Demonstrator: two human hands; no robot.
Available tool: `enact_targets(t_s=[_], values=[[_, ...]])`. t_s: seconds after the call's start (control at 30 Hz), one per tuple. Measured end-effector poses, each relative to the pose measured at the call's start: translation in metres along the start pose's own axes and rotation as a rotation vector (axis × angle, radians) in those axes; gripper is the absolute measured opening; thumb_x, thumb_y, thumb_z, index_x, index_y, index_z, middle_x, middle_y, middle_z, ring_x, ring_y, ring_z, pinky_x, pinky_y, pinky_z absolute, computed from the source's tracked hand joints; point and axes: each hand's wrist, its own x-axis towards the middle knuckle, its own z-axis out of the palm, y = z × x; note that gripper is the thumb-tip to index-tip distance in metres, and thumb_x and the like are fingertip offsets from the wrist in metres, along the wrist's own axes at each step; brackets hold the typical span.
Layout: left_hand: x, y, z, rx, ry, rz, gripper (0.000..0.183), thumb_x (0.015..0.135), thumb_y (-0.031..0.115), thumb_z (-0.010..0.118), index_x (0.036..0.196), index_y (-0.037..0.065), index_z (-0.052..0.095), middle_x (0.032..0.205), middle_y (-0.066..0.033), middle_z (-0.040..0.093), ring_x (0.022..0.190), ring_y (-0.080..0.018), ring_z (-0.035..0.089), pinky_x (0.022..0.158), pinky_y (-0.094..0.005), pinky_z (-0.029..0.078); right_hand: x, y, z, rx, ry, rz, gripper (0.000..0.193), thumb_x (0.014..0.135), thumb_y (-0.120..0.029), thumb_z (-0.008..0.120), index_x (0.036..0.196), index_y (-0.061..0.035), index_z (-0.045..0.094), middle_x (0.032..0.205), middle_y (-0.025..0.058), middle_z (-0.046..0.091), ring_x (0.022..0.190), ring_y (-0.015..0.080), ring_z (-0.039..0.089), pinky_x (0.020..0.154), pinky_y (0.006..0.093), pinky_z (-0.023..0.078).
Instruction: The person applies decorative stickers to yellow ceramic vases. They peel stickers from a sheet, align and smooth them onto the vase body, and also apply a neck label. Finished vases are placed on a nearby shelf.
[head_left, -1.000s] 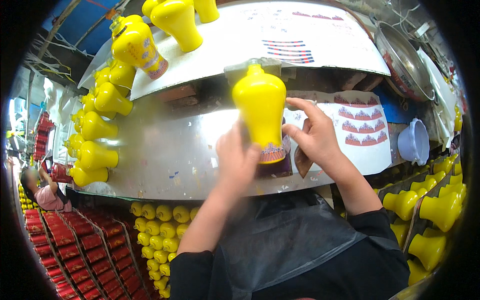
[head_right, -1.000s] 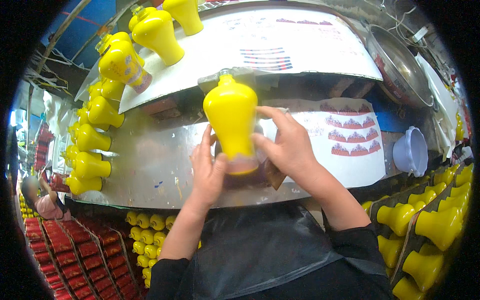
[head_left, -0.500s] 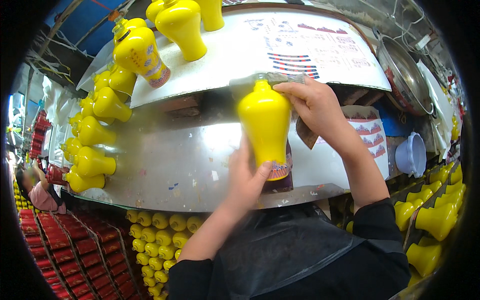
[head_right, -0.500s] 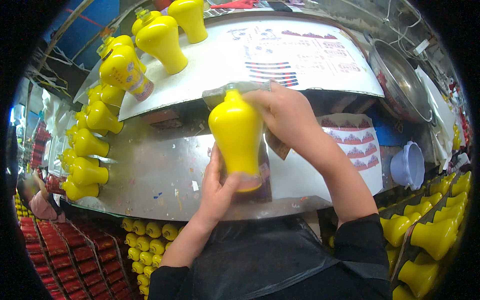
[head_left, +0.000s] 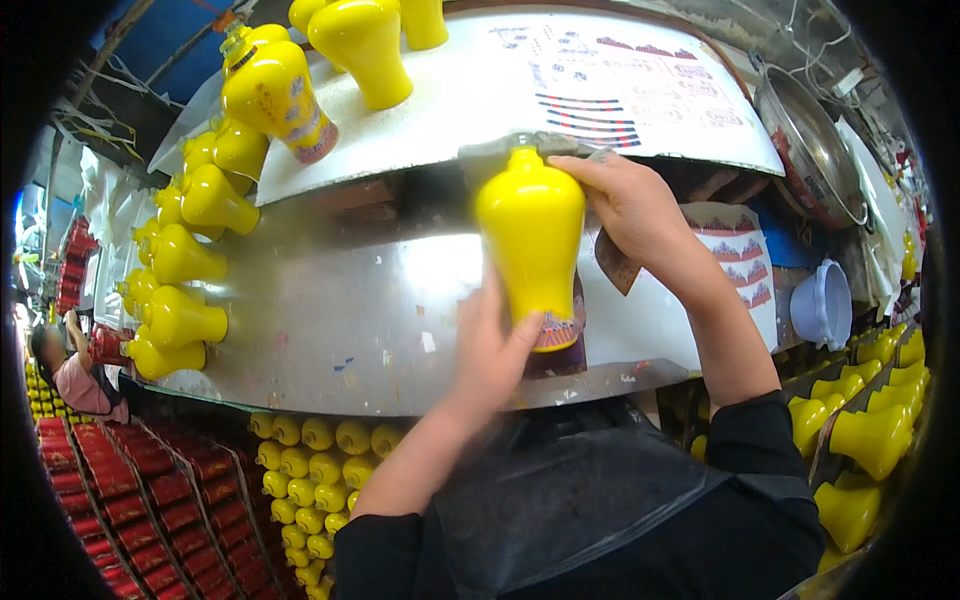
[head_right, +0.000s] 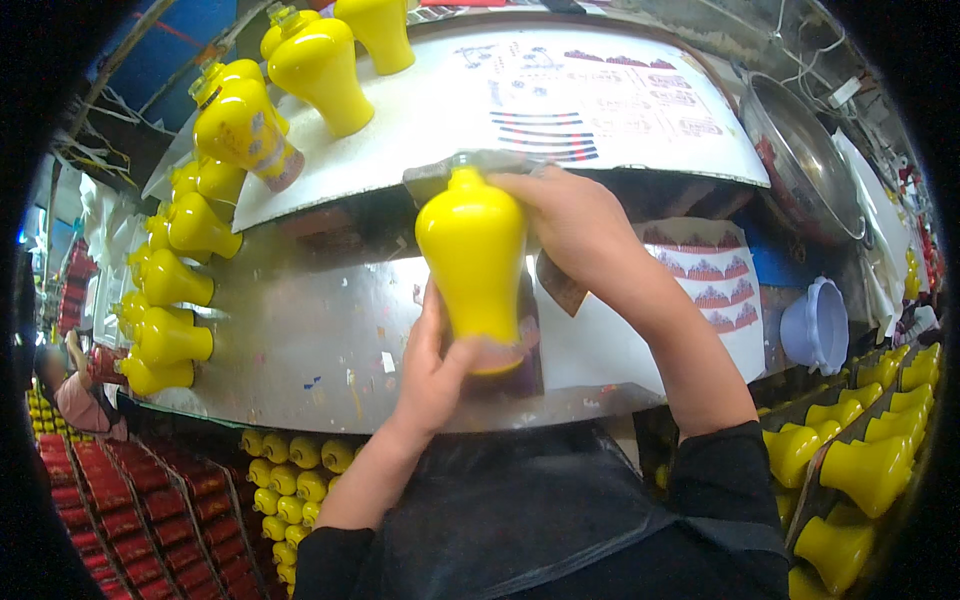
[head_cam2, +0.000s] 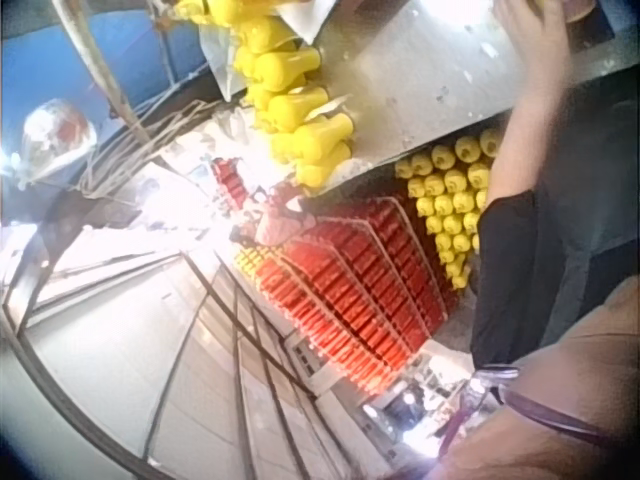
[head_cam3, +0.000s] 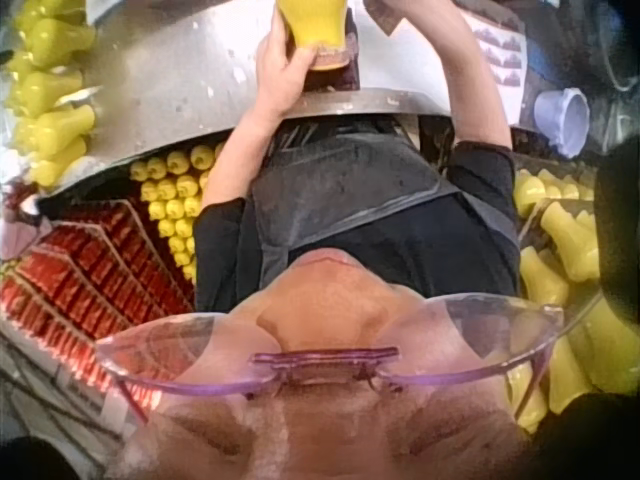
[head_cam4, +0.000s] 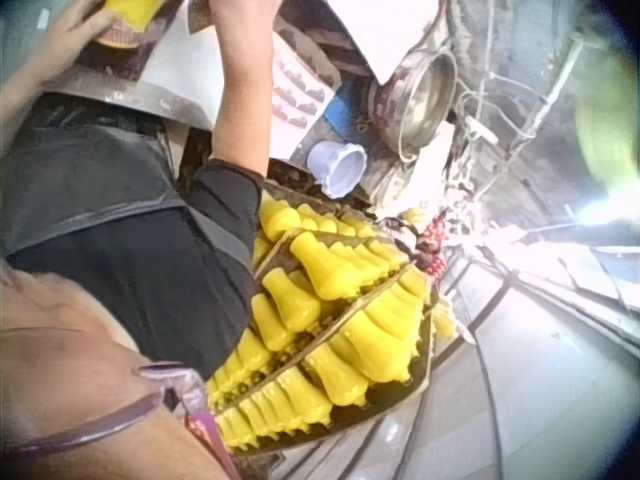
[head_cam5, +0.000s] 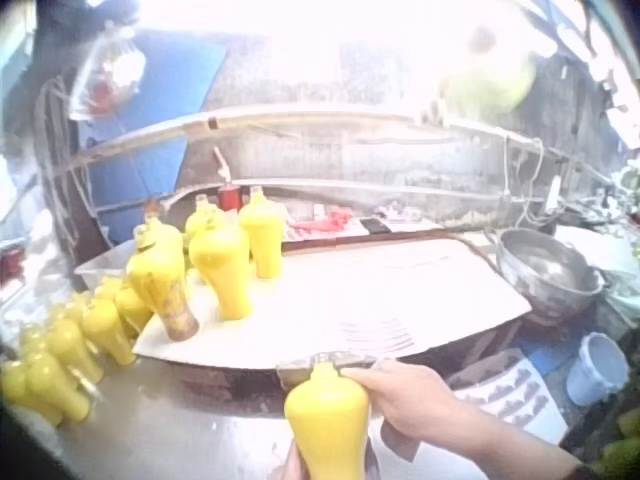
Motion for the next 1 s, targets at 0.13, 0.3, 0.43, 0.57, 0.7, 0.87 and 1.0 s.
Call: enact_targets(t_s=[0.13, 0.3, 0.43, 0.57, 0.7, 0.87, 1.0], values=[[-0.001, 0.003, -0.001, -0.173, -0.046, -0.183, 0.074, 0.1, 0.026, 0.053, 0.16, -0.009, 0.027, 0.141, -0.0285, 0.056, 0.123, -0.0396, 0.055, 0.11, -0.0465, 0.04, -0.044, 0.0, 0.007, 0.41, 0.039, 0.186, 0.044, 0.104, -0.024, 0.055, 0.142, -0.0031, 0.062, 0.125, 0.0209, 0.071, 0.108, 0.0333, 0.07, 0.095, 0.0391, 0.054], [-0.009, -0.006, -0.004, -0.141, -0.068, -0.013, 0.071, 0.105, 0.032, 0.047, 0.161, -0.007, 0.027, 0.135, -0.0253, 0.06, 0.114, -0.0368, 0.056, 0.107, -0.0458, 0.039, -0.097, -0.017, 0.024, 0.701, -0.252, 0.348, 0.075, 0.102, -0.045, 0.062, 0.16, -0.0039, 0.039, 0.138, 0.0207, 0.062, 0.081, 0.0125, 0.063, 0.069, 0.0248, 0.053], [-0.011, -0.019, 0.005, 0.18, 0.022, 0.079, 0.074, 0.105, 0.034, 0.051, 0.162, -0.006, 0.026, 0.135, -0.0234, 0.061, 0.119, -0.0369, 0.056, 0.112, -0.0472, 0.034, -0.103, -0.029, 0.037, 0.782, -0.253, 0.395, 0.08, 0.096, -0.038, 0.07, 0.158, 0.0019, 0.038, 0.14, 0.0237, 0.061, 0.101, 0.0223, 0.068, 0.086, 0.0311, 0.055], [-0.013, -0.021, 0.008, 0.161, 0.034, 0.037, 0.077, 0.103, 0.034, 0.056, 0.162, -0.007, 0.026, 0.141, -0.0237, 0.059, 0.127, -0.0378, 0.054, 0.115, -0.0474, 0.032, -0.1, -0.034, 0.044, 0.764, -0.195, 0.395, 0.081, 0.092, -0.032, 0.074, 0.156, 0.0045, 0.041, 0.132, 0.0226, 0.066, 0.106, 0.0244, 0.07, 0.092, 0.0335, 0.055], [-0.012, -0.013, 0.009, 0.014, 0.054, 0.042, 0.079, 0.102, 0.033, 0.058, 0.161, -0.007, 0.026, 0.145, -0.0249, 0.058, 0.132, -0.0382, 0.054, 0.115, -0.0468, 0.033, -0.102, -0.035, 0.043, 0.835, -0.176, 0.396, 0.081, 0.093, -0.031, 0.074, 0.157, 0.004, 0.04, 0.134, 0.0228, 0.065, 0.107, 0.0228, 0.069, 0.093, 0.0335, 0.055], [-0.008, -0.005, 0.009, -0.269, 0.032, -0.023, 0.078, 0.102, 0.031, 0.06, 0.16, -0.009, 0.026, 0.144, -0.0264, 0.059, 0.131, -0.0364, 0.06, 0.112, -0.0449, 0.043, -0.103, -0.035, 0.043, 0.813, -0.177, 0.421, 0.081, 0.093, -0.03, 0.074, 0.158, 0.0034, 0.038, 0.137, 0.0234, 0.063, 0.11, 0.0207, 0.068, 0.094, 0.0329, 0.055], [-0.008, -0.004, 0.004, -0.327, -0.106, -0.064, 0.075, 0.111, 0.022, 0.051, 0.168, 0.003, 0.006, 0.164, -0.0235, 0.035, 0.149, -0.0272, 0.039, 0.121, -0.0379, 0.033, -0.102, -0.035, 0.044, 0.833, -0.176, 0.4, 0.08, 0.094, -0.027, 0.073, 0.159, 0.0034, 0.037, 0.137, 0.0225, 0.062, 0.11, 0.0203, 0.067, 0.094, 0.032, 0.054]])
